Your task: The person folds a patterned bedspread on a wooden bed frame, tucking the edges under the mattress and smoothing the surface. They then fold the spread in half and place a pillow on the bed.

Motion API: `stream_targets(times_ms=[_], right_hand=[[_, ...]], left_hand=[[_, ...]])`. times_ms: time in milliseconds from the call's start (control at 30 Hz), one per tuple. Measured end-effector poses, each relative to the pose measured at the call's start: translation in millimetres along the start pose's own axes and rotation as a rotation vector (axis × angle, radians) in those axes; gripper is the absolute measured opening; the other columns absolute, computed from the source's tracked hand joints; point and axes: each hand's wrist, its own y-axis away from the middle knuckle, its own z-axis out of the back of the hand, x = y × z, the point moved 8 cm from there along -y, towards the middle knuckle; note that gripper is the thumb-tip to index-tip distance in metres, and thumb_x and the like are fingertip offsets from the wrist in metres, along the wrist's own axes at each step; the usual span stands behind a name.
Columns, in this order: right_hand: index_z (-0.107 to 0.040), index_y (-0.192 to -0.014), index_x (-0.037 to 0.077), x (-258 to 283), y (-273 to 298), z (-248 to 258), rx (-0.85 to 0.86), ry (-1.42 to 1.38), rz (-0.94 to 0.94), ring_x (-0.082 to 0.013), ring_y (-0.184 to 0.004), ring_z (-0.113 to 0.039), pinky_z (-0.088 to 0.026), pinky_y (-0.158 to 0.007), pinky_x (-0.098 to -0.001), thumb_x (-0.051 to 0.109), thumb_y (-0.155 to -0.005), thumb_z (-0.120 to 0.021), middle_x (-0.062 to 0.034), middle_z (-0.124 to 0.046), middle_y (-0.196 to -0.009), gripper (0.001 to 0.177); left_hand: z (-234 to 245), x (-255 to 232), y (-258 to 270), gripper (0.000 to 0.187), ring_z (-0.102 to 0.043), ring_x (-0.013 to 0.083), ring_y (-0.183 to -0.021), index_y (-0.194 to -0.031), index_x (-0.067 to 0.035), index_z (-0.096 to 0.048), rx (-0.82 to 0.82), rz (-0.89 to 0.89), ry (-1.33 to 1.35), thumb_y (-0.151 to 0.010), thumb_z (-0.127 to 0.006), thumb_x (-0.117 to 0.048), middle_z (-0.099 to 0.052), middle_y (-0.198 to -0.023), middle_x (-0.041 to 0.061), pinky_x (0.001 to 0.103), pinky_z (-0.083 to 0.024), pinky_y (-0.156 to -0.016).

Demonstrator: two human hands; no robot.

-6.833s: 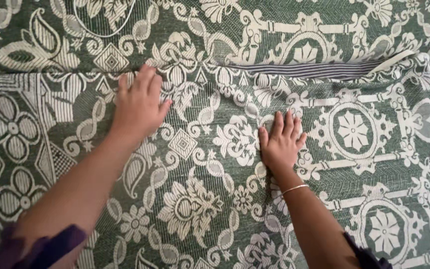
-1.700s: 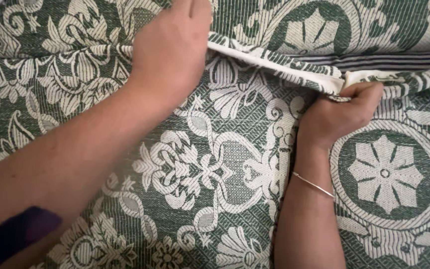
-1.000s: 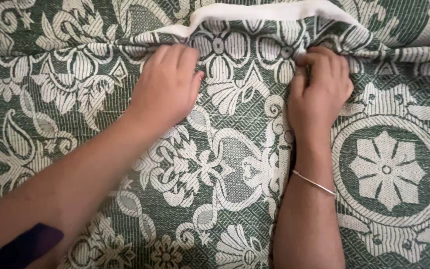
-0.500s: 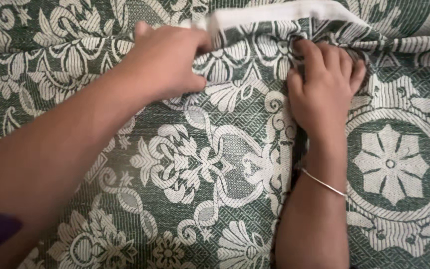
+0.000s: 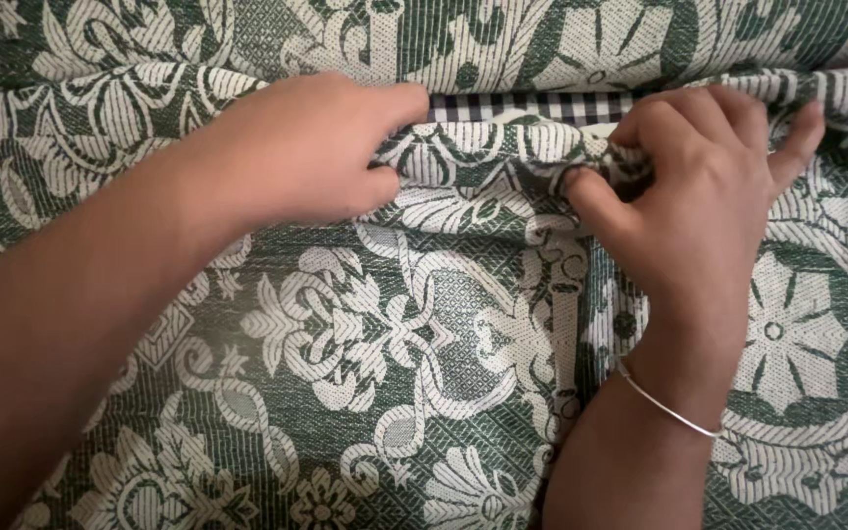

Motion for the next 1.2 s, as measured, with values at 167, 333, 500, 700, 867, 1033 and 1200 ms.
stream_targets(times_ms=[167, 333, 500, 700, 867, 1033, 1200], right_hand=[[-0.073, -0.094, 0.016, -19.4, -0.5, -9.5, 0.205, 0.1, -0.27, -0.0338, -0.117, -0.053, -0.024, -0.115, -0.0554, 0.073, -0.102, -0.052, -0.0042, -0.067, -0.093, 0.061], [-0.074, -0.092, 0.015, 1.8, 1.8, 2.4, -0.161, 0.141, 0.072, -0.0296, -0.122, -0.053, -0.015, -0.112, -0.0659, 0.057, -0.115, -0.038, 0.0006, -0.071, -0.102, 0.06], [-0.071, -0.085, 0.011, -9.5, -2.9, -12.1, 0.017, 0.036, -0.113, -0.0312, -0.115, -0.053, -0.019, -0.114, -0.0646, 0.069, -0.111, -0.046, -0.0045, -0.061, -0.084, 0.069], [-0.069, -0.119, 0.012, -16.0, -10.5, -15.8, -0.115, -0.028, -0.19, -0.0313, -0.106, -0.056, -0.02, -0.111, -0.0682, 0.063, -0.105, -0.053, -0.0072, -0.064, -0.095, 0.056], [-0.067, -0.133, 0.017, -12.3, -7.6, -21.7, -0.4, 0.059, -0.051, -0.0307, -0.127, -0.055, -0.02, -0.116, -0.064, 0.042, -0.109, -0.062, -0.0083, -0.066, -0.129, 0.035], [-0.075, -0.103, 0.02, -25.1, -11.4, -21.1, -0.168, 0.03, -0.368, -0.0269, -0.121, -0.058, -0.041, -0.108, -0.0503, 0.051, -0.105, -0.074, 0.0007, -0.074, -0.116, 0.031], [-0.069, -0.115, 0.011, 16.3, -12.2, -33.0, 0.197, 0.017, -0.232, -0.033, -0.131, -0.051, -0.031, -0.111, -0.0565, 0.052, -0.1, -0.067, -0.0117, -0.061, -0.14, 0.043]], left_hand=[[13.0, 2.1, -10.8, 0.037, -0.07, 0.0315, -0.07, -0.116, -0.011, -0.066, -0.192, -0.109, 0.084, -0.081, -0.066, -0.024, -0.07, -0.073, 0.015, 0.05, -0.054, -0.066], [16.3, 8.2, -24.2, 0.043, -0.069, 0.0372, -0.086, -0.113, -0.008, -0.074, -0.395, -0.223, 0.148, -0.081, -0.066, -0.036, -0.073, -0.093, 0.019, 0.051, -0.054, -0.078], [9.5, 14.1, -39.0, 0.048, -0.069, 0.0381, -0.089, -0.108, -0.009, -0.075, -0.254, -0.097, 0.168, -0.082, -0.064, -0.048, -0.073, -0.095, 0.019, 0.051, -0.053, -0.08], [12.5, 12.0, -42.2, 0.05, -0.068, 0.0393, -0.087, -0.115, -0.01, -0.072, -0.464, -0.17, 0.132, -0.084, -0.065, -0.048, -0.072, -0.097, 0.019, 0.053, -0.053, -0.075], [-1.0, 4.6, -17.2, 0.041, -0.066, 0.0297, -0.078, -0.12, -0.003, -0.061, -0.815, -0.286, -0.04, -0.103, -0.068, -0.04, -0.069, -0.095, 0.015, 0.045, -0.051, -0.063], [-13.2, -26.5, 19.0, 0.016, -0.063, 0.0236, -0.109, -0.12, -0.012, -0.059, -1.207, -0.456, -0.349, -0.105, -0.064, -0.012, -0.063, -0.113, 0.008, 0.045, -0.051, -0.1], [-49.7, -43.4, 0.2, 0.057, -0.042, 0.0341, -0.142, -0.15, -0.013, -0.049, -0.822, -0.374, -0.139, -0.1, -0.054, -0.042, -0.045, -0.153, 0.018, 0.059, -0.022, -0.119]])
